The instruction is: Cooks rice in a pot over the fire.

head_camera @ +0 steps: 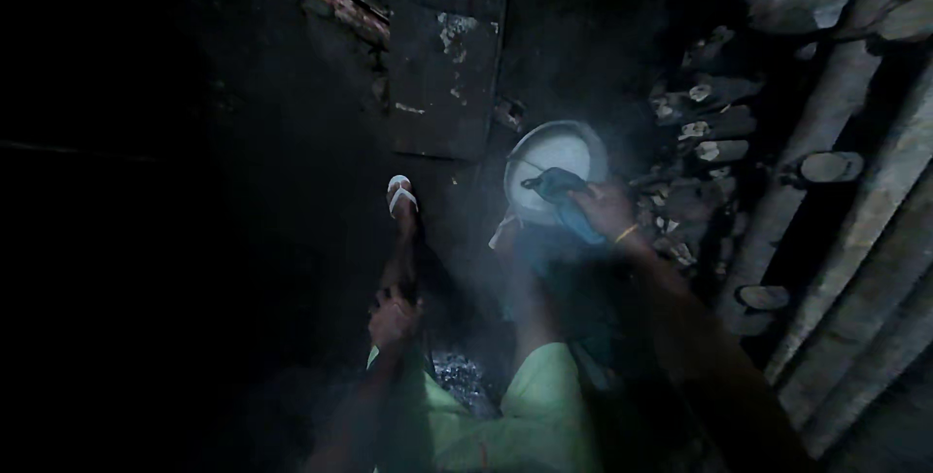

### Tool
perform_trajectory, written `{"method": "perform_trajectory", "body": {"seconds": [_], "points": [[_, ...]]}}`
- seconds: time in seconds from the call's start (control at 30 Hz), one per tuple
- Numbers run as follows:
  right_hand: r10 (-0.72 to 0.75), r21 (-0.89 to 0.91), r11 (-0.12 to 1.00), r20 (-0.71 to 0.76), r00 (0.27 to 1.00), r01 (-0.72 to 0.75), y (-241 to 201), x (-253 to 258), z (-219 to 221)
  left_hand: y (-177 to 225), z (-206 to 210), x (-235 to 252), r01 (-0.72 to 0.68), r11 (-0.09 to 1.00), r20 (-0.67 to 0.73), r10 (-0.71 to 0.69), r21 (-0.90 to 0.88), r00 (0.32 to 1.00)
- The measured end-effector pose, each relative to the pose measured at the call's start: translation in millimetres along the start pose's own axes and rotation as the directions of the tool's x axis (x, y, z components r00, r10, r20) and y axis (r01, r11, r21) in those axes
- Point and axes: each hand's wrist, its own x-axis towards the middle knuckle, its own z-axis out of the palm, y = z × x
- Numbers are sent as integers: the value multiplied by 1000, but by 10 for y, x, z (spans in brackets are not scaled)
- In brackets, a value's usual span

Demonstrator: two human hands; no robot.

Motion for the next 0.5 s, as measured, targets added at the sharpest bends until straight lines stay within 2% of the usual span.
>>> {"method": "perform_trajectory", "body": {"seconds": [0.03, 0.07, 0.1, 0.13, 0.17, 0.2, 0.27, 0.3, 0.33, 0.37, 0.4, 0.43, 0.47, 0.5], "points": [[-33, -66, 997, -1, 999, 32, -25, 43, -13, -6, 17, 15, 0, 1000, -4, 0, 6, 1000], [-37, -54, 998, -25, 999, 35, -78, 58, -19, -17, 44, 19, 0, 1000, 2, 0, 14, 1000], [6, 34, 999, -58, 998, -4, -135, 38, -18, -33, 83, 13, -2, 1000, 4, 2, 14, 1000], [86, 196, 978, -99, 991, -66, -183, 21, -3, -38, 101, 11, -5, 1000, 2, 5, 6, 1000], [192, 417, 901, -145, 971, -116, -234, 28, 30, -30, 100, 26, -8, 1000, -1, 8, -3, 1000], [292, 640, 758, -158, 943, -128, -274, 27, 71, -12, 86, 25, -7, 1000, 7, 7, -5, 1000], [353, 936, 344, -60, 934, -71, -240, 80, 209, 0, 69, -22, 1, 1000, 36, -1, -1, 999], [333, 990, 133, 4, 943, -51, -233, 146, 253, -3, 77, -11, 3, 1000, 33, -2, -3, 999], [316, 998, -12, 56, 947, -54, -248, 210, 264, -8, 88, 1, 3, 1000, 25, -3, -2, 1000], [294, 995, -80, 87, 952, -66, -252, 243, 260, -16, 103, 0, 2, 1000, 15, -3, 4, 1000], [282, 995, -58, 98, 954, -85, -250, 241, 253, -19, 107, -2, 1, 1000, 10, -1, 4, 1000], [283, 992, 47, 97, 954, -115, -244, 211, 252, -14, 107, 3, 0, 1000, 8, 0, 6, 1000], [285, 962, 231, 76, 956, -145, -235, 154, 246, -11, 116, 12, -1, 1000, 6, 1, 11, 1000], [277, 871, 459, 45, 960, -173, -217, 92, 234, -8, 120, 13, -4, 1000, 4, 4, 12, 1000]]}}
